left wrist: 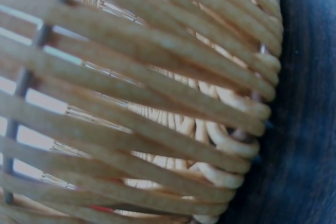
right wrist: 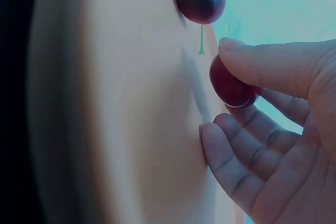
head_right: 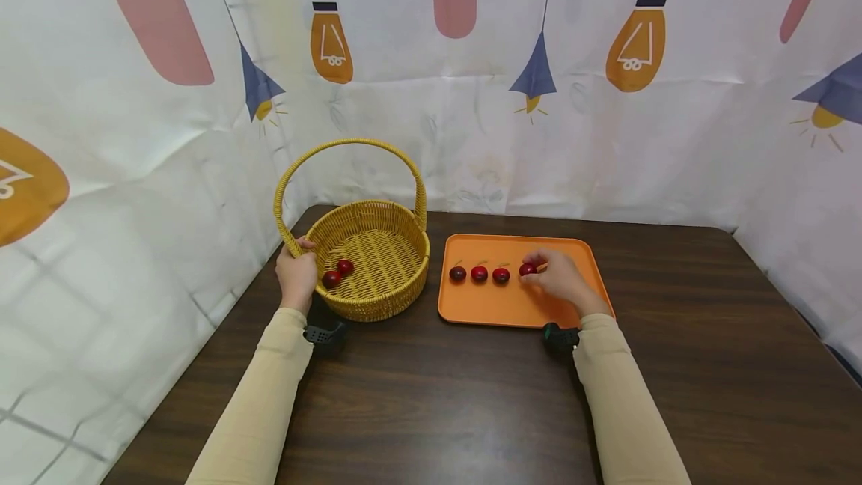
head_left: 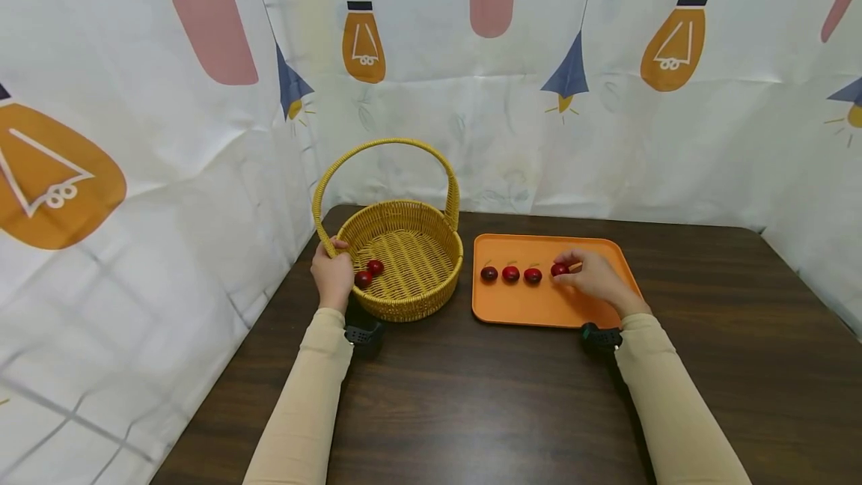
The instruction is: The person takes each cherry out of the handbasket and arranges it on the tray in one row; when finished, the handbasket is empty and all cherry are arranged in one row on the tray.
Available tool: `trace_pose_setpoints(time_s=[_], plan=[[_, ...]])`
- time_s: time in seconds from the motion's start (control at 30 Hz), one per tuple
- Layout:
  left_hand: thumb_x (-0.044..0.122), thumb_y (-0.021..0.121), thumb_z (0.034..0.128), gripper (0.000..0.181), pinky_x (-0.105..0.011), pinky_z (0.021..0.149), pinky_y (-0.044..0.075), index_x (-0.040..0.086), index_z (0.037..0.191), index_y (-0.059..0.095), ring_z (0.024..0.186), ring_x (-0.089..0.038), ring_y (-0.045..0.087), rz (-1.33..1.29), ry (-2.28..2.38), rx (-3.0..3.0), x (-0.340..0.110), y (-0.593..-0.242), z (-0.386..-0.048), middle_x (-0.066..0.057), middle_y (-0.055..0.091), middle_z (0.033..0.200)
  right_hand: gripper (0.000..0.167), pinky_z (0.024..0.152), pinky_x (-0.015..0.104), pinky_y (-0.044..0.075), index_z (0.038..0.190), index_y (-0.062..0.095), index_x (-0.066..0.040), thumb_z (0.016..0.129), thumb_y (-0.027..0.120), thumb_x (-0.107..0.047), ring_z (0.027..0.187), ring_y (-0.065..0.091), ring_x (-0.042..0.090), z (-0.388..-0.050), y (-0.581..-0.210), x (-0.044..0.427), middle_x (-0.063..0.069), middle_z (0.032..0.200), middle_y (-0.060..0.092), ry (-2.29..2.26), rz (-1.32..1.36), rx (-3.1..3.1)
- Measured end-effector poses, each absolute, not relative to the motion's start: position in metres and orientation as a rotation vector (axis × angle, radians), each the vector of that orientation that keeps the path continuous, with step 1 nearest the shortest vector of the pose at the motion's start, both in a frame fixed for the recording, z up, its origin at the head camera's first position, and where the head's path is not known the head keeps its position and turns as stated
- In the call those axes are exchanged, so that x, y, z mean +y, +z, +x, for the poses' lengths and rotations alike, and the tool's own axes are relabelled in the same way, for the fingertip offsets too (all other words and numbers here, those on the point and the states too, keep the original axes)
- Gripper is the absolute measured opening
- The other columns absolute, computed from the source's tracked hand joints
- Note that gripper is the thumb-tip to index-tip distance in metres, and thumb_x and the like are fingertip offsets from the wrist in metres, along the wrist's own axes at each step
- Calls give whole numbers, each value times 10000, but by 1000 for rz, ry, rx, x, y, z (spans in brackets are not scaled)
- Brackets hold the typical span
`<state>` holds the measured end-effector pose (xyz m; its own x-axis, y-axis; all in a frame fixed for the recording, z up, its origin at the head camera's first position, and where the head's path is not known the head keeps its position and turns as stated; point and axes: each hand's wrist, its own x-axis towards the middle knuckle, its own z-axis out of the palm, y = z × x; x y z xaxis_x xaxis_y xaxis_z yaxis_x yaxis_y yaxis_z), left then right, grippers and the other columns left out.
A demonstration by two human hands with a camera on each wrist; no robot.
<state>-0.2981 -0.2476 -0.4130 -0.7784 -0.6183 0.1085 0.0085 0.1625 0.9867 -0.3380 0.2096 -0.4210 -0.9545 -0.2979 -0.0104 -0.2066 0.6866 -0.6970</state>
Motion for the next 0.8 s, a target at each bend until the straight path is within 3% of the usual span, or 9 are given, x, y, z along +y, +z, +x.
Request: trace_pose_setpoints(time_s=[0.27, 0.6, 0.8], plan=[[10, 445, 891, 186, -341, 807, 356, 73, 1012, 571, 964, -291, 483, 579, -1657, -1947, -248, -414, -299, -126, 549, 1322, 383, 879, 469, 478, 1197, 601, -11, 884, 716, -198, 1024, 583, 359, -334, -417, 204, 216, 1199, 582, -1118, -428, 2749], [17, 443, 883, 197, -342, 714, 337, 67, 1021, 574, 764, -276, 409, 572, -1641, -1957, -248, -412, -297, -144, 572, 1234, 383, 859, 447, 489, 1203, 596, -10, 885, 712, -190, 1028, 589, 358, -337, -421, 204, 213, 1203, 585, -1089, -422, 2754], [18, 446, 882, 194, -339, 721, 344, 65, 1018, 576, 790, -278, 424, 565, -1629, -1959, -247, -412, -296, -144, 576, 1253, 393, 847, 435, 503, 1218, 588, -22, 888, 711, -197, 1047, 581, 351, -337, -422, 206, 193, 1209, 583, -1108, -437, 2715]])
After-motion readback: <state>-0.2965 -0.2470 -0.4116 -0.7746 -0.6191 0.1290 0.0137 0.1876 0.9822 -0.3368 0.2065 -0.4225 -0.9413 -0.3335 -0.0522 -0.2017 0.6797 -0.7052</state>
